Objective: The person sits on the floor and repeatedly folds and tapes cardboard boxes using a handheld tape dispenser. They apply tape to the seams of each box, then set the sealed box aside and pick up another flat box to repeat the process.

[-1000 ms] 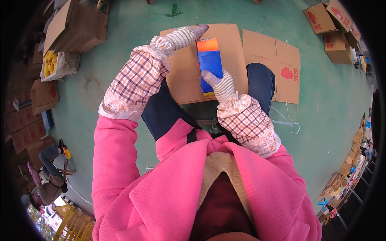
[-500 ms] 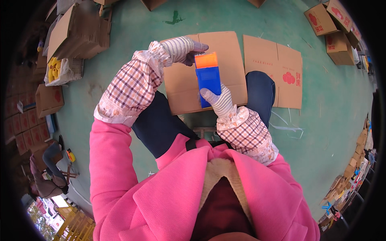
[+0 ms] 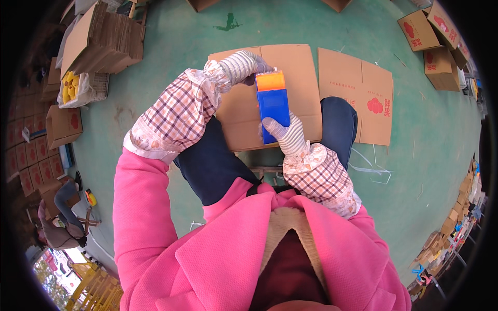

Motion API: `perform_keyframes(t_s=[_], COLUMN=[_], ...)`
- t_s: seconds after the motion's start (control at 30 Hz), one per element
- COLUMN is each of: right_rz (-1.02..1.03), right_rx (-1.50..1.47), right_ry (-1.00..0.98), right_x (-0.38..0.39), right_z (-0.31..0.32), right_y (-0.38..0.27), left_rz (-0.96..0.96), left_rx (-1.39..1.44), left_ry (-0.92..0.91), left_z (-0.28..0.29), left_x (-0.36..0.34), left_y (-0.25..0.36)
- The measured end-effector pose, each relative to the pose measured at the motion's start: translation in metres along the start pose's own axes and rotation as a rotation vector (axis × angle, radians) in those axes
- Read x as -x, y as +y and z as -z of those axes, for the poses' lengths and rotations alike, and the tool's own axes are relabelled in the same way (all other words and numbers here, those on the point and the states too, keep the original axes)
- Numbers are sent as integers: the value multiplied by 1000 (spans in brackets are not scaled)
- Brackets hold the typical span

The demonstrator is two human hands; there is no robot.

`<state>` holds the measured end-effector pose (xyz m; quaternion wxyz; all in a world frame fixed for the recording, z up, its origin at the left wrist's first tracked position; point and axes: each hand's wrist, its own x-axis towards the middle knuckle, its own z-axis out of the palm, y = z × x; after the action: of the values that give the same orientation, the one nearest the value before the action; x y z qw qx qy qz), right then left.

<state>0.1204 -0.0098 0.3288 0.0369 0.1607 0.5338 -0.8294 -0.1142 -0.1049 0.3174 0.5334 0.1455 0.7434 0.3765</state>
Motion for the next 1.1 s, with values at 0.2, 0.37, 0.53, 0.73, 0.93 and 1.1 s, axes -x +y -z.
perform_keyframes(t_s=[0.2,0.37,0.53,0.73,0.93,1.1], right_rz=[-105,-163,-177,-169,-217,-238], right_rx=[21,25,27,57,57,162], right_ry=[-22,24,31,24,16,49], right_x=[-5,-6,-5,-5,-10,-11], right_z=[-3,-5,-1,0,-2,-2], right_y=[-15,-17,-13,-14,-21,-20], left_rz=[-12,75,-88,-214,-198,-274], left_rx=[-68,-472,43,-120,-138,-217], left_ry=[190,131,167,158,382,535], left_z=[7,16,19,17,17,72], left_x=[-9,-16,14,40,29,-13], left_y=[15,34,24,34,35,41])
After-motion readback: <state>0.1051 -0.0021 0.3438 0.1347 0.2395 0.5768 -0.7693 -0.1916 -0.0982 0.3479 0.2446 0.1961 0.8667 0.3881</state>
